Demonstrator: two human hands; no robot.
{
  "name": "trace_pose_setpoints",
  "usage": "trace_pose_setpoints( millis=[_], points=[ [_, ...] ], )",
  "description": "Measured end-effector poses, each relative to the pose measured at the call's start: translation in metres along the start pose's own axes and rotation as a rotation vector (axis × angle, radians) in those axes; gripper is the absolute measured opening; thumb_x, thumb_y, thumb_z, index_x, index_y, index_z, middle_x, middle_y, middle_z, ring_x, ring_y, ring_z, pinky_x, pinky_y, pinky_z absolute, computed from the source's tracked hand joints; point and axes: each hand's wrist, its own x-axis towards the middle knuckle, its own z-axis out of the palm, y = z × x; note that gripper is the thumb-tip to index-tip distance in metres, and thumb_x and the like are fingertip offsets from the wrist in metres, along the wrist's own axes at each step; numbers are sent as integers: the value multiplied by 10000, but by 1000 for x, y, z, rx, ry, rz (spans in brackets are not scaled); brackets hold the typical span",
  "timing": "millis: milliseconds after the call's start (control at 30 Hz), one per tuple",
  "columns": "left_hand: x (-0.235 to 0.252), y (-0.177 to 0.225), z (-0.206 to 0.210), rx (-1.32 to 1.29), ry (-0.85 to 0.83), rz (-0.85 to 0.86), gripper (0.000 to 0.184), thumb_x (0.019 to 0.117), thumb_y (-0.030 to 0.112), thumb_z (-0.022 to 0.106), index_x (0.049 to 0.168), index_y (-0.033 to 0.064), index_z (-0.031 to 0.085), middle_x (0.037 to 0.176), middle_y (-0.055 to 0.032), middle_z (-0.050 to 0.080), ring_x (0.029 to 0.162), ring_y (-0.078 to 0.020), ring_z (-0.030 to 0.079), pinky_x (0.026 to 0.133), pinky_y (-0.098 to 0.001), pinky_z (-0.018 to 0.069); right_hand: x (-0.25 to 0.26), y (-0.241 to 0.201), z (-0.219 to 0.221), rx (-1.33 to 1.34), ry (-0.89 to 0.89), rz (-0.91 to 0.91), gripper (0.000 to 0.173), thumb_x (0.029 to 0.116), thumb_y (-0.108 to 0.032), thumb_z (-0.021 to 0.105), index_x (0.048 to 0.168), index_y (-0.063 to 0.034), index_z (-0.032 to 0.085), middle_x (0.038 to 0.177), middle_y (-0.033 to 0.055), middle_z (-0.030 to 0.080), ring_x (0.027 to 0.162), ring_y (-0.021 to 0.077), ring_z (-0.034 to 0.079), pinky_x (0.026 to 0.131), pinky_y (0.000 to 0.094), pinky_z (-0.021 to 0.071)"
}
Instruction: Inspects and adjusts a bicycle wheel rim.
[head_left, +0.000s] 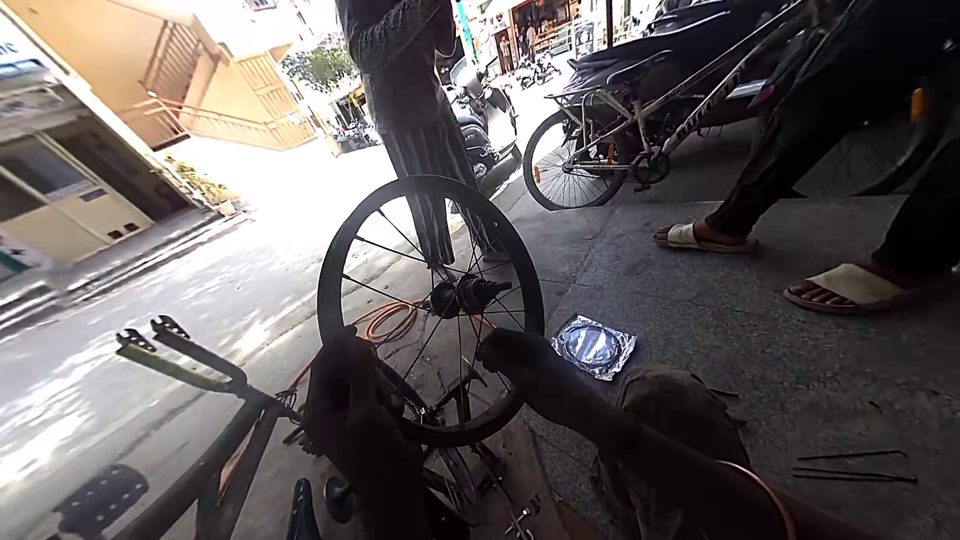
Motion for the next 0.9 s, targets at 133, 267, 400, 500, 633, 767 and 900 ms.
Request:
trace_pose_setpoints(
  millis=[133,267,400,500,633,767,900],
  points=[
    [1,1,-2,20,10,-51,194,1077,129,486,1163,47,640,715,33,571,405,-15,419,357,-140,377,1,-5,1,351,-114,89,257,1048,-179,488,869,-66,633,680,-13,510,591,50,475,560,196,408],
    [8,5,-9,25,10,-54,215,1087,157,475,1171,56,646,693,36,562,398,-15,399,346,-144,358,-2,-9,-5,544,-216,126,257,1034,-250,524,864,-106,653,587,-62,409,473,3,371,452,159,321],
    [7,13,-11,-22,-4,-69,234,1092,174,457,1187,71,644,679,33,542,395,-24,396,344,-152,365,-5,-17,-5,490,-162,55,253,1039,-251,532,901,-102,683,576,-45,403,457,10,354,432,160,313],
    [-1,18,-6,-20,5,-49,216,1071,137,501,1220,62,638,747,14,581,409,-36,432,343,-155,388,-9,-15,3,263,78,-76,190,1038,-178,570,986,-63,712,671,21,574,545,66,519,512,202,460],
    [-7,12,-5,-17,27,-13,178,1057,117,526,1186,67,638,652,23,550,395,-33,443,335,-161,395,-19,-18,12,-121,388,-292,120,966,-111,647,1056,-53,701,921,14,703,780,81,683,702,239,602],
    [-8,5,-4,-21,15,0,189,1061,116,520,1197,71,644,715,31,575,407,-20,430,343,-143,381,-23,-32,10,363,134,24,209,1049,-138,563,1053,7,713,924,144,744,832,231,747,788,366,644],
    [-9,0,0,11,21,11,204,1042,122,564,1216,78,660,773,23,603,429,-34,449,350,-150,385,-19,-36,12,628,76,332,322,1075,-265,521,1156,-9,699,1054,159,725,967,268,723,890,431,606]
  ],
)
